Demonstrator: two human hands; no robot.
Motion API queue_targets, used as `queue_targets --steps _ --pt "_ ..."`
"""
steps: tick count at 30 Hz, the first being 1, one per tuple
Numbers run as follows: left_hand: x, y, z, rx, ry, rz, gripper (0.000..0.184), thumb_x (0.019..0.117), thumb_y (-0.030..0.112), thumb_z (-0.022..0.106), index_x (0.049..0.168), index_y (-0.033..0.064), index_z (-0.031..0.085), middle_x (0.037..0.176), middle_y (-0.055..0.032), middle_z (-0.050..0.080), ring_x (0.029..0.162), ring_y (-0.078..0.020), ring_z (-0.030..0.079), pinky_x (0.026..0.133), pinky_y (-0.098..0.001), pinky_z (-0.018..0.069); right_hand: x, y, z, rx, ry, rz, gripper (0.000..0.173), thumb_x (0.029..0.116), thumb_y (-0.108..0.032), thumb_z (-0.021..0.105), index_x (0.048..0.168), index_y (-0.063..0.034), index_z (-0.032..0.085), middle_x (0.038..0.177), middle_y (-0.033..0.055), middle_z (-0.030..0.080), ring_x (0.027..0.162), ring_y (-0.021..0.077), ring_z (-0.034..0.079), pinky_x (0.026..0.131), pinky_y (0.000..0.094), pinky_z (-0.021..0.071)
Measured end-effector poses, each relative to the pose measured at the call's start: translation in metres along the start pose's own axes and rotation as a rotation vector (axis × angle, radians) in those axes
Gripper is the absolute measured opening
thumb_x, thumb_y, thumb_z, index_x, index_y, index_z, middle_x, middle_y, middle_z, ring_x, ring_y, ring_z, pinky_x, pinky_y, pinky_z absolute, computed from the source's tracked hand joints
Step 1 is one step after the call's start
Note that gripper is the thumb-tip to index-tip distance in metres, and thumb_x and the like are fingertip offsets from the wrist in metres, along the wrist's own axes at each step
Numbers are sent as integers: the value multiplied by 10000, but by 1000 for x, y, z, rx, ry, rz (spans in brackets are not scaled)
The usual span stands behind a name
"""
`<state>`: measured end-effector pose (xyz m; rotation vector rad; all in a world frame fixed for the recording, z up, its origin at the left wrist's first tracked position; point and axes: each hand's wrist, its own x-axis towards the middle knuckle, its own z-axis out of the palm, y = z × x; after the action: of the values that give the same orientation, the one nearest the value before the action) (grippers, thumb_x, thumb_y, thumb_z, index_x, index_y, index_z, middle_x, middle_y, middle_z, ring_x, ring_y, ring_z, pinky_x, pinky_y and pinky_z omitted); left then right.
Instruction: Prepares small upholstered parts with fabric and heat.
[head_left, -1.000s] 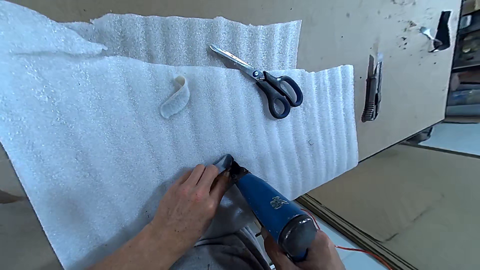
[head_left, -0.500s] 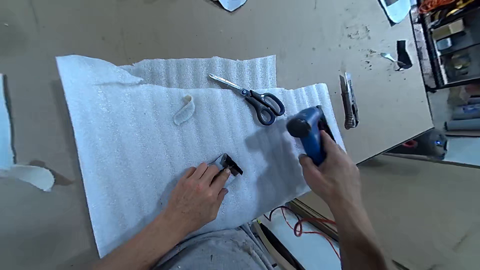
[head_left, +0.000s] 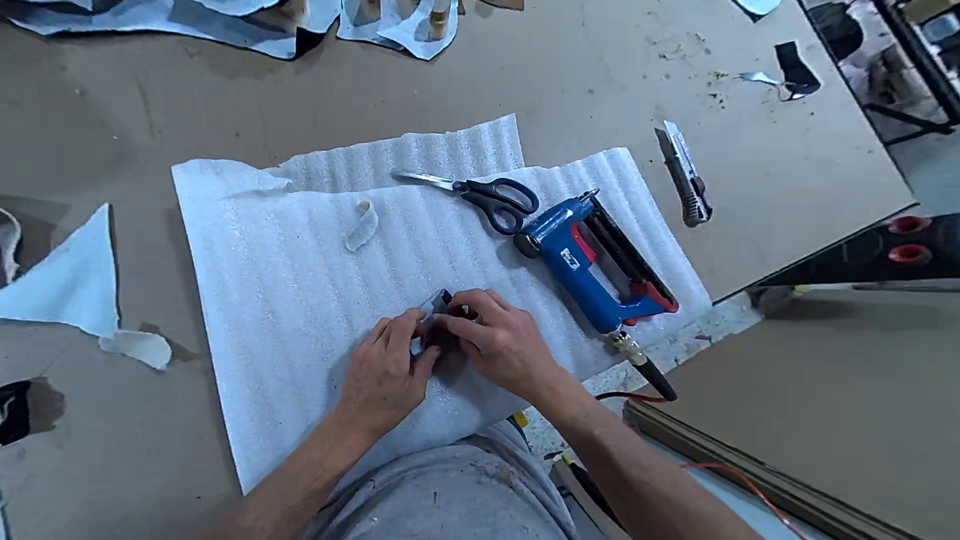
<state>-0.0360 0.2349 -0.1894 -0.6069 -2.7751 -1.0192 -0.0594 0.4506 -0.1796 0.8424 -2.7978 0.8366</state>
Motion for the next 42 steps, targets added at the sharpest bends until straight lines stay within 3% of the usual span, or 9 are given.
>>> queue_targets --steps 3,7,14,19,25,29,33,36,42 --pt "-15 -10 -12 64 -31 174 238 987 258 582 1046 97 747 1091 -63 724 1085 -221 672 912 -397 565 1 5 4 -40 5 -45 284 937 -102 621 1132 -225 786 1096 50 672 971 208 658 697 349 574" --pt "-27 -15 -14 186 -205 252 336 1034 306 479 1178 193 760 1266 -8 700 1253 -225 598 1010 -434 497 3 9 8 -53 37 -62 228 949 -111 632 1071 -214 796 1043 42 670 908 195 659 650 327 562" --pt "-28 -13 -15 217 -210 256 360 1023 238 441 1192 187 755 1260 2 716 1252 -231 604 993 -433 493 2 3 12 -77 72 14 230 913 -75 631 1017 -201 793 1038 36 673 913 205 657 645 333 564" --pt "-23 -29 -28 137 -177 229 298 1006 307 508 988 161 767 1145 -55 713 1122 -223 658 908 -407 552 -1 0 18 -52 105 71 256 913 -63 624 1042 -198 799 1066 38 674 951 194 653 703 326 576" --pt "-8 -34 -22 191 -181 341 346 992 169 522 1255 231 738 1151 -50 688 1032 -229 650 812 -394 538 -2 0 19 -15 115 99 251 909 -63 636 1041 -195 804 1078 55 668 978 199 651 750 332 584" --pt "10 -33 -18 142 -129 359 354 1013 222 580 1354 153 644 1314 -112 632 1148 -267 636 920 -435 545 -2 -1 17 27 114 138 231 897 -66 660 1019 -200 803 1067 74 649 997 216 644 772 351 588" --pt "25 -45 -19 124 -204 575 171 965 145 608 1014 178 768 1133 -22 700 1163 -229 609 1072 -488 421 0 0 17 31 103 132 227 919 -90 643 1023 -207 807 1036 70 653 975 220 641 777 354 578" --pt "29 -42 -18 68 -204 573 182 1006 185 576 987 141 751 1096 -20 709 1197 -207 617 1157 -513 365 1 2 15 44 94 105 239 899 -56 648 1010 -191 812 1034 74 656 970 218 639 793 340 575" --pt "29 -23 -4 44 -163 418 205 988 261 576 934 186 759 1011 23 715 1102 -165 626 1040 -474 382 -5 6 6 90 24 32 211 870 -26 685 973 -164 805 1061 69 665 998 218 638 821 331 571"
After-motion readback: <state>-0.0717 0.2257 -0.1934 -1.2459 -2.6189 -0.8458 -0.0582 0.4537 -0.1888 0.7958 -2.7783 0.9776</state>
